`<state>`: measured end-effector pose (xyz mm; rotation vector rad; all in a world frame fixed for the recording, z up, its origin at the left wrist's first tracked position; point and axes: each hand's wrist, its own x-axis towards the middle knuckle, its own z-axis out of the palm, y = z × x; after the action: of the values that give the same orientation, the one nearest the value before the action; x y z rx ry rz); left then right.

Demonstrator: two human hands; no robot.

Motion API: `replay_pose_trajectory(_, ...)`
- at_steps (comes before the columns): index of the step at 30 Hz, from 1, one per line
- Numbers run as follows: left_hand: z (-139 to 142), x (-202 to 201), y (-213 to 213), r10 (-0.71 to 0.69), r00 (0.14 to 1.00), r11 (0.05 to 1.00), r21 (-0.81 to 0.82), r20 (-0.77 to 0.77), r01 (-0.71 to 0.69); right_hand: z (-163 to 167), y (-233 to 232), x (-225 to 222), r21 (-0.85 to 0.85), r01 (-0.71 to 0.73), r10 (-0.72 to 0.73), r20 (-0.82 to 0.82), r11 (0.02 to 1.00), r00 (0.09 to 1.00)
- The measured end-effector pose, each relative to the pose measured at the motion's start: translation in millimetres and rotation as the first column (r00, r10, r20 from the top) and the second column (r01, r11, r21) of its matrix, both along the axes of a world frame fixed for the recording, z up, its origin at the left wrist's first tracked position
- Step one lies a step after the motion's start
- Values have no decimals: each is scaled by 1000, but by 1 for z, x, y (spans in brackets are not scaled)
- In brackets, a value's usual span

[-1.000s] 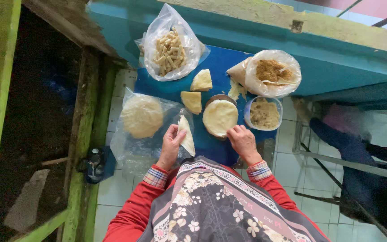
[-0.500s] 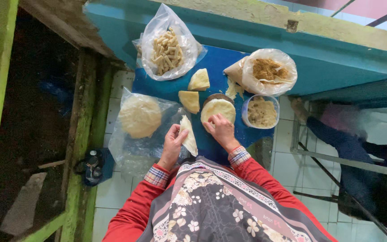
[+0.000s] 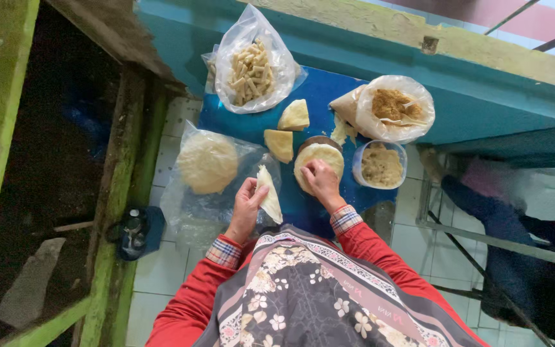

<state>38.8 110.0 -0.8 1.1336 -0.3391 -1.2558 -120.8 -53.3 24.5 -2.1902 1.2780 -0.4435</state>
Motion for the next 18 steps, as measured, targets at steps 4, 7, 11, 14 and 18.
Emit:
replay_pose_trajectory(4,3,1,-4,2,1000,1000,-16,-29,-3,3,5,3,-9,11,-12,-81,1000,997)
replay_pose_trajectory(7,2,0,-3,10,999,1000,-29,-38,-11,2,1,5,-4,23,-24,-69,1000,997)
replay_pose_trajectory(11,-3,1,-2,9,999,1000,-17,-51,-10,-2,-6,3,97,79,-79,-10,992,997)
replay_pose_trajectory(14,-4,1,-2,11,998,1000,-11,-66,-12,-1,-7,3,107,90,-92,12,990,996)
replay_pose_trajectory(18,-4,0,-3,9,999,1000,-16,-39,-10,1,-5,11,126,101,-109,60,987,992)
